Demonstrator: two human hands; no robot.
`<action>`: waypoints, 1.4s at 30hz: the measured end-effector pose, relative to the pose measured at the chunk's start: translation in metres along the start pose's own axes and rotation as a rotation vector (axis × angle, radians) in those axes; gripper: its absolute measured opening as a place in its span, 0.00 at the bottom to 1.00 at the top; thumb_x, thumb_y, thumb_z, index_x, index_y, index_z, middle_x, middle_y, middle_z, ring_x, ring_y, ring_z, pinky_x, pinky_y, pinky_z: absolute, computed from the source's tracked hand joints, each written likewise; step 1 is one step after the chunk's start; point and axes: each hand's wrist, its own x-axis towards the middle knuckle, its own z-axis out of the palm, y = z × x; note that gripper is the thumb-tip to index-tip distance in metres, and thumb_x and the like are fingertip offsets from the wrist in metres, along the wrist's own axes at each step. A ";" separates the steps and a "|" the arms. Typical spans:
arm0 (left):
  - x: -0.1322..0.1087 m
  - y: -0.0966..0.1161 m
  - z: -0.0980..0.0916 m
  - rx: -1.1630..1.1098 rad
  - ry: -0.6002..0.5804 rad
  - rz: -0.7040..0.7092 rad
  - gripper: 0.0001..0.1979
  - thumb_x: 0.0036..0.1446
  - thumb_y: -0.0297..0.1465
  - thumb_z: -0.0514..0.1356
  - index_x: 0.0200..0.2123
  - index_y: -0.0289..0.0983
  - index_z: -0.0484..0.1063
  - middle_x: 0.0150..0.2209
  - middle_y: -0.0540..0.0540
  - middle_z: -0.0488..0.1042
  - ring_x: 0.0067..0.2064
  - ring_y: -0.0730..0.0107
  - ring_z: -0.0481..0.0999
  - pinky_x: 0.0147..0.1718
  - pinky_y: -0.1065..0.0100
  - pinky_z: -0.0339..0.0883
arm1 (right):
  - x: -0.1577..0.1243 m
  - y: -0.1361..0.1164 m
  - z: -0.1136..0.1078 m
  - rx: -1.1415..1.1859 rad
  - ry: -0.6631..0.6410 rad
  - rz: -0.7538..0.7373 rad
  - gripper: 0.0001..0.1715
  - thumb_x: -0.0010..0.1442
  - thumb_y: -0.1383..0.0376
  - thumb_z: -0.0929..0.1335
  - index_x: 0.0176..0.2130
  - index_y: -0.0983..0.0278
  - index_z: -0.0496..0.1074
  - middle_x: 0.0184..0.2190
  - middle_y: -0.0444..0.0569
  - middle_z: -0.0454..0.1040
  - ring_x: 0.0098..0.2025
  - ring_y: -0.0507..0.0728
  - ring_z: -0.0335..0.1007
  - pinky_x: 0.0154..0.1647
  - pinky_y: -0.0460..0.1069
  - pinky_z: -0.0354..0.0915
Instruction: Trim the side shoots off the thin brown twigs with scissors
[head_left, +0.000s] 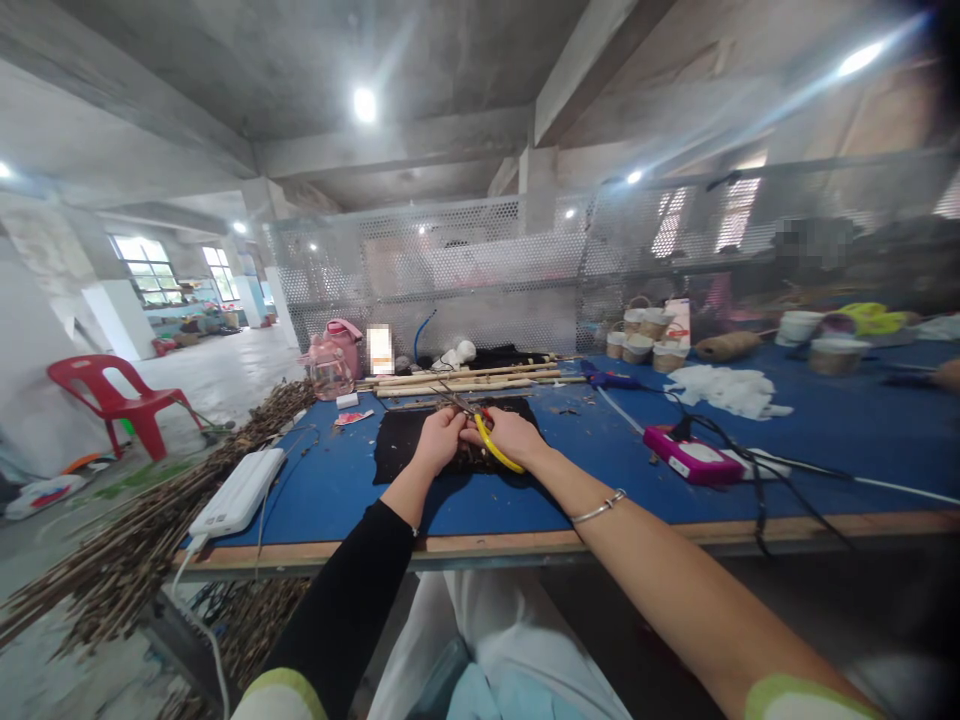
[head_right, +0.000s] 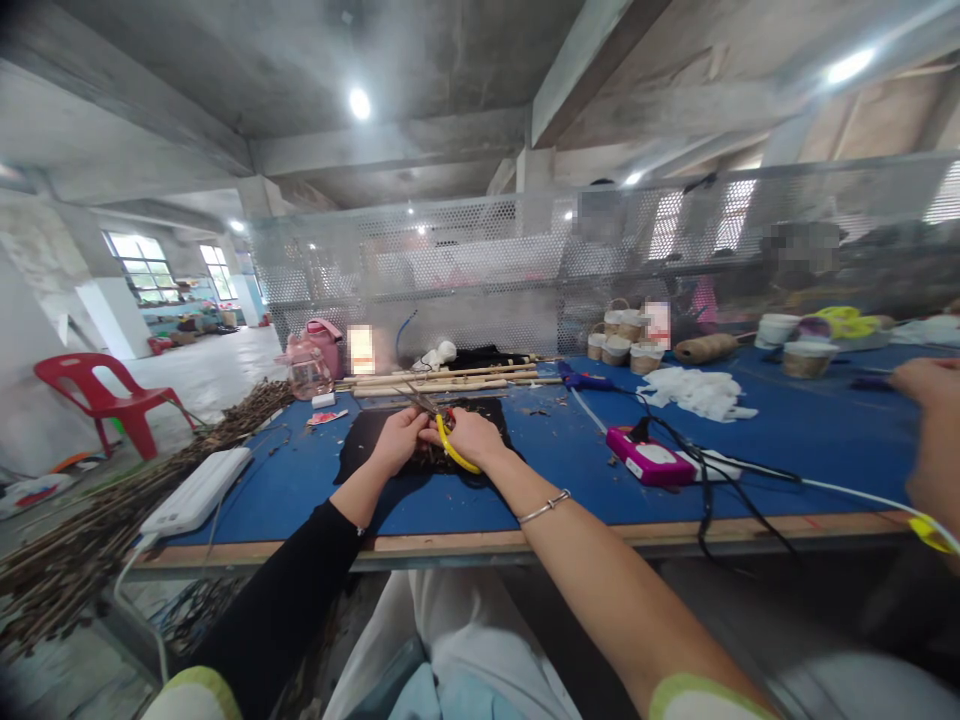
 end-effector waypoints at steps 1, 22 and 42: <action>0.000 0.001 0.000 0.006 0.004 0.000 0.10 0.51 0.35 0.55 0.29 0.33 0.69 0.25 0.48 0.73 0.16 0.82 0.62 0.15 0.77 0.56 | 0.000 0.000 0.000 -0.002 0.002 0.003 0.34 0.45 0.38 0.62 0.38 0.63 0.67 0.35 0.53 0.74 0.39 0.61 0.70 0.33 0.47 0.59; -0.006 0.009 0.001 0.035 0.051 -0.023 0.13 0.53 0.39 0.53 0.37 0.36 0.68 0.16 0.54 0.63 0.15 0.80 0.60 0.13 0.78 0.55 | 0.004 0.002 0.000 0.040 0.010 0.026 0.35 0.45 0.36 0.59 0.35 0.61 0.71 0.33 0.52 0.74 0.37 0.60 0.71 0.31 0.47 0.59; -0.007 0.013 0.004 -0.025 0.097 -0.106 0.11 0.53 0.36 0.53 0.29 0.33 0.68 0.23 0.48 0.72 0.18 0.79 0.66 0.16 0.76 0.61 | 0.005 0.010 0.009 0.076 0.042 -0.066 0.37 0.44 0.42 0.66 0.45 0.64 0.63 0.41 0.54 0.72 0.42 0.61 0.69 0.36 0.48 0.59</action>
